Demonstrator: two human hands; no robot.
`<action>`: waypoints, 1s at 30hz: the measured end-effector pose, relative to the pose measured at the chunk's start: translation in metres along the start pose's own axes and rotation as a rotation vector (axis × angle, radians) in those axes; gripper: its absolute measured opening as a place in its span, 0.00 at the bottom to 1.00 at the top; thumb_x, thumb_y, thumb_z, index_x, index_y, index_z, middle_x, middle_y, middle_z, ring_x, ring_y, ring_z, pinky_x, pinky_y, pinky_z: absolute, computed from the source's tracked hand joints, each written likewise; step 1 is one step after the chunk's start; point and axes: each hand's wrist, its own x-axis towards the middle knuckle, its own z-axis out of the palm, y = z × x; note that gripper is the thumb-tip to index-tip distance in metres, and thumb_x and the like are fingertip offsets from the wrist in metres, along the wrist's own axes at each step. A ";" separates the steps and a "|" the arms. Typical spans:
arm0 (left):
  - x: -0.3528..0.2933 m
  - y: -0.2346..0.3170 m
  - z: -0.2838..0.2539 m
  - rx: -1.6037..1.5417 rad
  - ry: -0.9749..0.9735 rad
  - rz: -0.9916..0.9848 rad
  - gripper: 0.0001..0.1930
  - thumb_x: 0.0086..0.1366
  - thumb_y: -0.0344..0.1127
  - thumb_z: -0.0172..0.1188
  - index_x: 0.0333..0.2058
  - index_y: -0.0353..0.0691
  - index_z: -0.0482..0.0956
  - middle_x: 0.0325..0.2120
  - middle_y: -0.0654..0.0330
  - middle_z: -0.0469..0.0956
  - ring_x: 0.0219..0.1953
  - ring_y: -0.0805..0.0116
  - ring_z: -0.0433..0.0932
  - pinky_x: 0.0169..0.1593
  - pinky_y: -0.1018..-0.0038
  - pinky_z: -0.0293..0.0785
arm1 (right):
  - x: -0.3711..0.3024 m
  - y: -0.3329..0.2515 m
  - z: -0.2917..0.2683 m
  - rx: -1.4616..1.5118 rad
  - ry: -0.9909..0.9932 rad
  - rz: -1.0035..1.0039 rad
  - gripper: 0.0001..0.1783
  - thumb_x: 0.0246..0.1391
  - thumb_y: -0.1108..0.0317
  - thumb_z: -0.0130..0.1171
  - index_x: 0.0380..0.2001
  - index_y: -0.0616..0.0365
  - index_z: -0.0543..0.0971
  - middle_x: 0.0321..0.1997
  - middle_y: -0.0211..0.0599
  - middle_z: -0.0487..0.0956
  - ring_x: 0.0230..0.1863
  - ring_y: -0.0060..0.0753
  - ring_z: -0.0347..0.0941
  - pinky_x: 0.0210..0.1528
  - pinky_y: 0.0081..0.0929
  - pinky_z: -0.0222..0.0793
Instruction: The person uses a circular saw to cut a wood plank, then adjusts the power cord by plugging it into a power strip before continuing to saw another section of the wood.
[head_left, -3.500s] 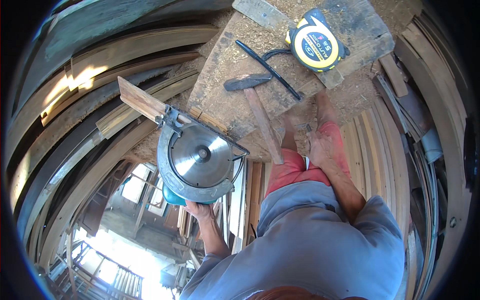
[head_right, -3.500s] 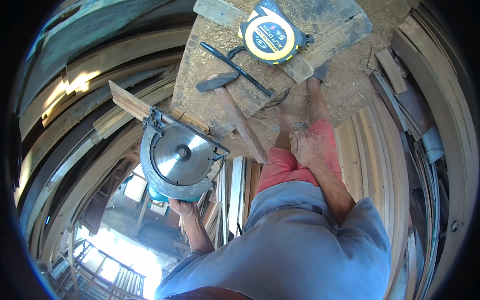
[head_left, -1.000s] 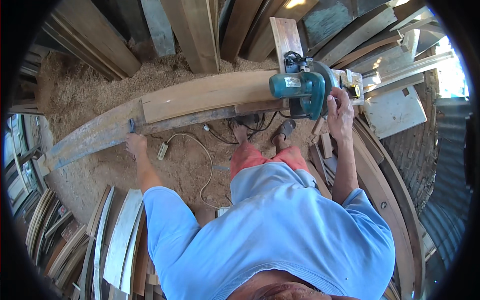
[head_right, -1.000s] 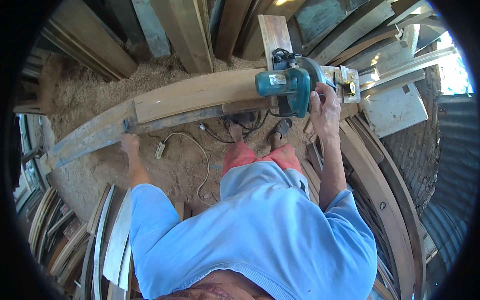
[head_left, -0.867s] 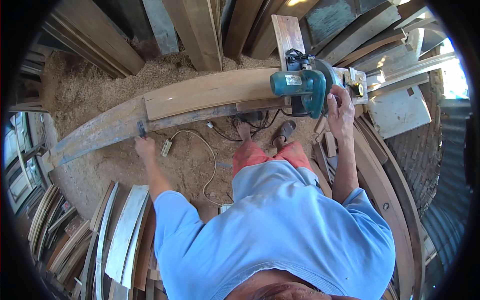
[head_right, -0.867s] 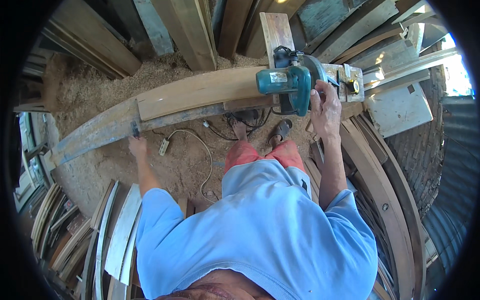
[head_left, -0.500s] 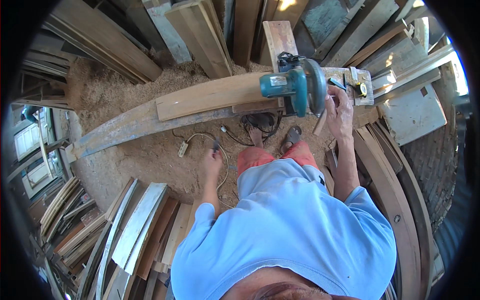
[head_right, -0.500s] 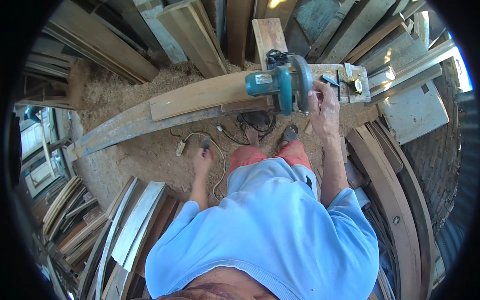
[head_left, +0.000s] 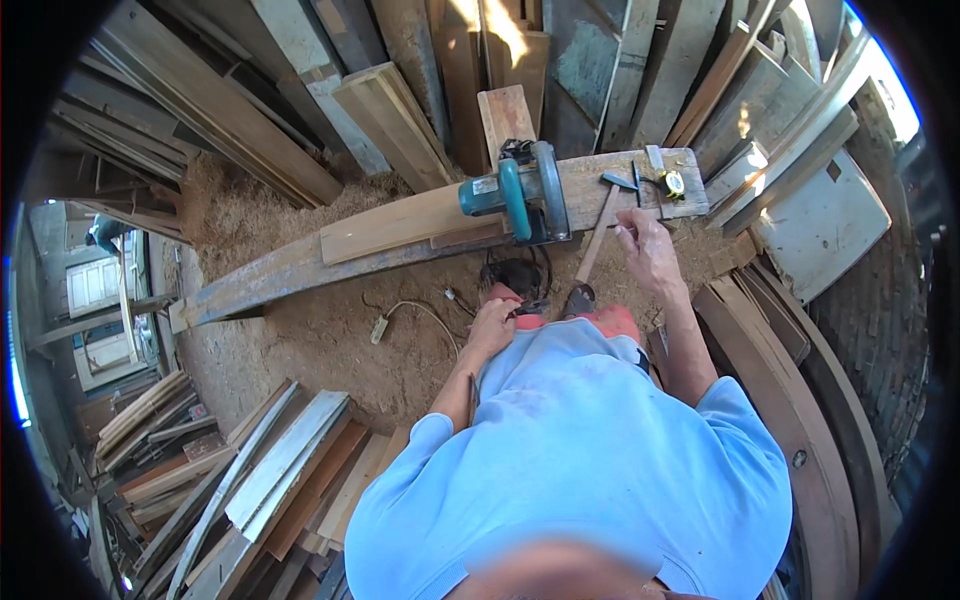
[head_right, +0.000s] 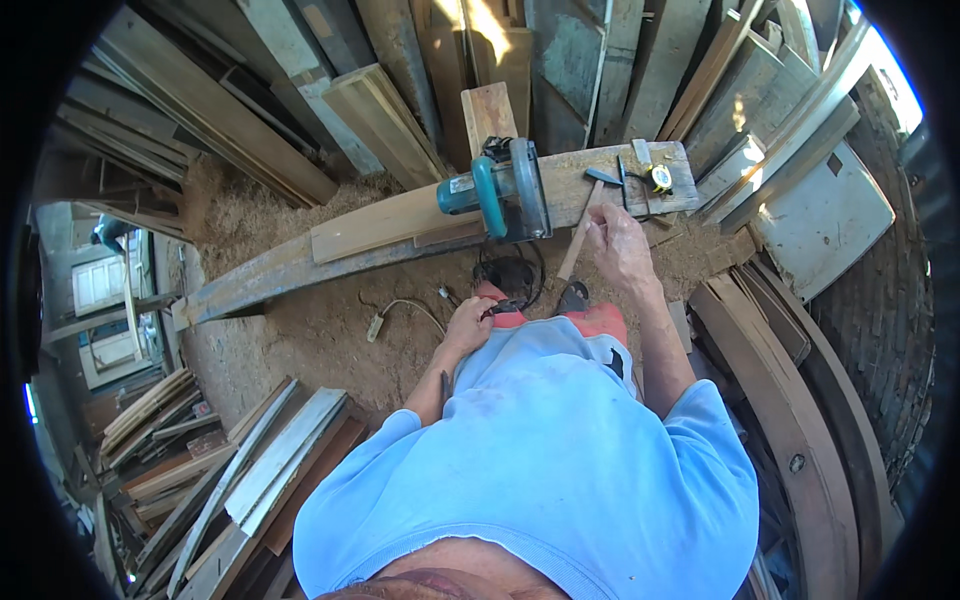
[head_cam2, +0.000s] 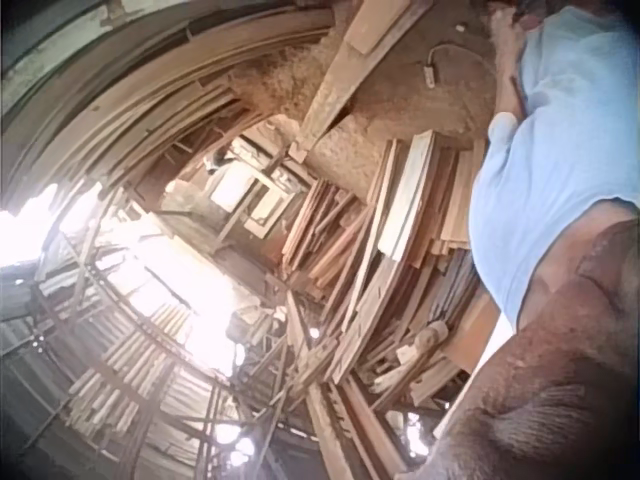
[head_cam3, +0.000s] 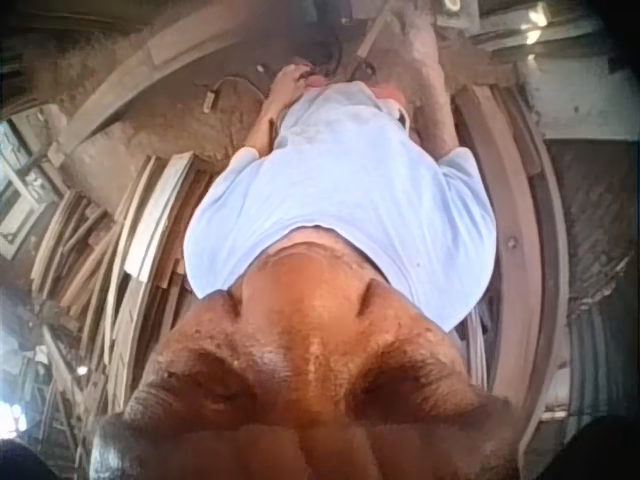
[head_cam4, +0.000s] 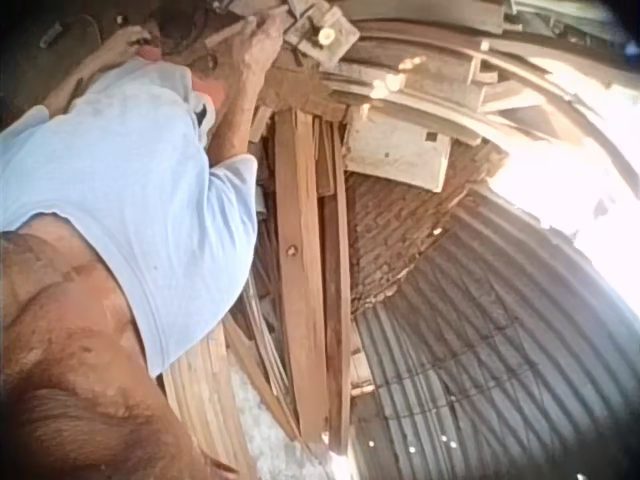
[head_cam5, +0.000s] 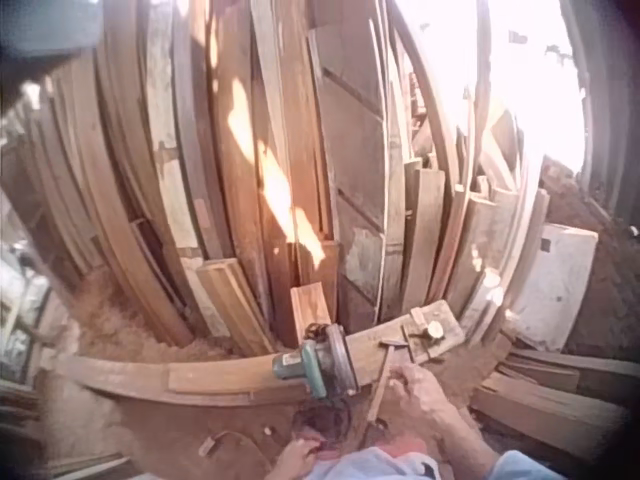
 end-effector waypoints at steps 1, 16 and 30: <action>0.006 0.009 -0.002 0.000 -0.017 0.006 0.14 0.58 0.28 0.59 0.44 0.40 0.83 0.34 0.48 0.80 0.43 0.46 0.79 0.49 0.57 0.76 | -0.003 0.007 0.000 -0.023 -0.029 -0.006 0.15 0.59 0.68 0.59 0.46 0.67 0.78 0.40 0.54 0.81 0.43 0.52 0.81 0.48 0.44 0.75; 0.062 0.151 -0.004 -1.201 -0.053 -0.084 0.04 0.66 0.30 0.64 0.38 0.39 0.82 0.28 0.66 0.78 0.29 0.75 0.75 0.35 0.73 0.73 | -0.055 0.040 0.078 0.939 -0.484 0.122 0.17 0.59 0.65 0.60 0.50 0.59 0.76 0.41 0.30 0.81 0.37 0.20 0.79 0.37 0.23 0.77; 0.075 0.108 -0.034 -0.478 0.179 -0.118 0.25 0.65 0.37 0.67 0.58 0.34 0.72 0.31 0.57 0.82 0.31 0.71 0.80 0.39 0.69 0.79 | -0.049 0.058 0.098 1.121 -0.443 0.704 0.09 0.59 0.62 0.64 0.33 0.57 0.80 0.24 0.30 0.78 0.27 0.21 0.75 0.28 0.24 0.70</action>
